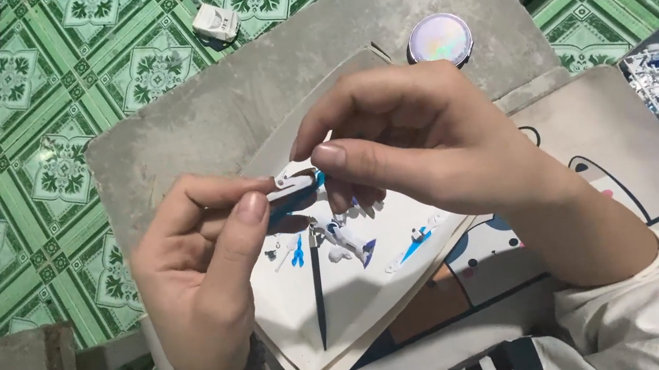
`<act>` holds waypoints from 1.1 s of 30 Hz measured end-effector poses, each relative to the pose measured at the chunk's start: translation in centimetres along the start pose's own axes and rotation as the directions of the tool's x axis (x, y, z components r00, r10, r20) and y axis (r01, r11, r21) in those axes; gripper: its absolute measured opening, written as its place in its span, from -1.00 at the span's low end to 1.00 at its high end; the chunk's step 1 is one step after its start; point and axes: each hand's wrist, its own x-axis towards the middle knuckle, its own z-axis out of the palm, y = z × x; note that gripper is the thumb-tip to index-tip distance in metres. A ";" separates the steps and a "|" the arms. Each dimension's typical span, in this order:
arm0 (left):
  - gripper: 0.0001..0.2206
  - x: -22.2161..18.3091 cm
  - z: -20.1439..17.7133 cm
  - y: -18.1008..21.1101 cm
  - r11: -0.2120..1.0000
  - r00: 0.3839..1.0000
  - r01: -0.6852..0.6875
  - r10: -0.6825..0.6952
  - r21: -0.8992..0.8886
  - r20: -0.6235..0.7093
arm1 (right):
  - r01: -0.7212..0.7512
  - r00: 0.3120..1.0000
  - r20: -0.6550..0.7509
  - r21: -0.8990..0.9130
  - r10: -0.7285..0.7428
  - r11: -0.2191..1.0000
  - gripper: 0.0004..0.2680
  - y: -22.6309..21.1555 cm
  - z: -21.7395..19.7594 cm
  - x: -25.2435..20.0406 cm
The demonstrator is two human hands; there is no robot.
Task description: The person assembles a white and blue model kit by hand, snapping together small plastic parts including blue wing-like pieces and white body components. They handle multiple small parts, aligning and connecting them on a white surface placed on their lap.
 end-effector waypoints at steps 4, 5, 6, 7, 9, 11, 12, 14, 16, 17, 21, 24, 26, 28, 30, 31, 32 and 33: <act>-0.87 -0.2 0.0 0.2 1.000 1.000 0.008 -0.008 0.017 -0.001 | 0.015 1.000 -0.015 -0.014 -0.015 1.000 -0.93 0.1 0.1 0.0; -0.87 -0.2 0.0 0.2 1.000 1.000 0.008 -0.008 0.021 0.012 | 0.031 0.999 -0.014 -0.035 -0.031 0.999 -0.93 0.1 0.2 0.0; -0.87 -0.2 0.0 0.3 1.000 1.000 0.010 -0.011 0.020 0.012 | 0.028 0.999 -0.014 -0.035 -0.029 0.999 -0.93 0.1 0.3 0.0; -0.88 -0.2 0.1 0.3 0.997 1.000 -0.020 0.020 0.071 0.004 | 0.015 0.999 -0.029 -0.033 -0.016 0.999 -0.93 0.0 0.4 -0.1; -0.88 -0.3 0.1 0.3 0.991 0.999 -0.048 0.048 0.123 -0.002 | 0.000 0.999 -0.045 -0.030 -0.001 1.000 -0.93 -0.1 0.5 -0.2; -0.89 -0.4 0.0 0.2 0.981 0.998 -0.062 0.067 0.185 -0.019 | 0.068 0.996 -0.048 -0.171 -0.077 0.983 -0.92 -0.2 0.5 -0.2; -0.89 -0.5 0.1 0.2 0.981 0.998 -0.062 0.066 0.186 -0.018 | 0.067 0.996 -0.048 -0.171 -0.077 0.983 -0.92 -0.2 0.6 -0.2; -0.90 -0.6 0.2 0.2 0.968 0.994 -0.096 0.105 0.230 -0.030 | 0.117 0.992 -0.026 -0.207 -0.125 0.971 -0.93 -0.3 0.7 -0.2; -0.90 -0.6 0.4 0.2 0.965 0.993 -0.106 0.116 0.242 -0.028 | 0.112 0.992 -0.039 -0.213 -0.123 0.971 -0.92 -0.3 0.7 -0.3; -0.90 -0.6 0.5 0.2 0.960 0.991 -0.118 0.128 0.253 -0.027 | 0.108 0.991 -0.051 -0.219 -0.121 0.970 -0.92 -0.3 0.7 -0.3; -0.89 -0.8 0.4 0.1 0.960 0.990 -0.136 0.142 0.244 -0.004 | 0.089 0.993 -0.064 -0.187 -0.102 0.978 -0.93 -0.2 0.7 -0.3; -0.89 -0.8 0.5 -0.1 0.937 0.974 -0.208 0.225 0.280 -0.028 | 0.112 0.992 -0.035 -0.199 -0.122 0.974 -0.93 -0.1 0.6 -0.2; -0.88 -0.8 0.4 0.0 0.939 0.974 -0.210 0.225 0.273 -0.023 | 0.105 0.993 -0.038 -0.176 -0.113 0.979 -0.93 0.0 0.6 -0.3; -0.88 -0.9 0.4 0.1 0.927 0.970 -0.228 0.244 0.297 -0.019 | 0.108 0.993 -0.029 -0.175 -0.114 0.979 -0.94 0.0 0.6 -0.2; -0.88 -0.9 0.4 0.0 0.915 0.965 -0.245 0.263 0.321 -0.014 | 0.110 0.993 -0.019 -0.174 -0.115 0.979 -0.94 0.1 0.6 -0.2; -0.85 -1.0 0.4 -0.1 0.911 0.963 -0.250 0.271 0.327 -0.018 | 0.109 0.993 -0.024 -0.172 -0.115 0.979 -0.95 0.1 0.6 -0.3; -0.82 -1.0 0.4 -0.2 0.908 0.960 -0.255 0.278 0.333 -0.021 | 0.108 0.993 -0.030 -0.169 -0.114 0.980 -0.95 0.1 0.7 -0.3; -0.82 -1.0 0.4 -0.1 0.908 0.960 -0.255 0.278 0.333 -0.022 | 0.107 0.993 -0.030 -0.169 -0.114 0.980 -0.95 0.2 0.7 -0.3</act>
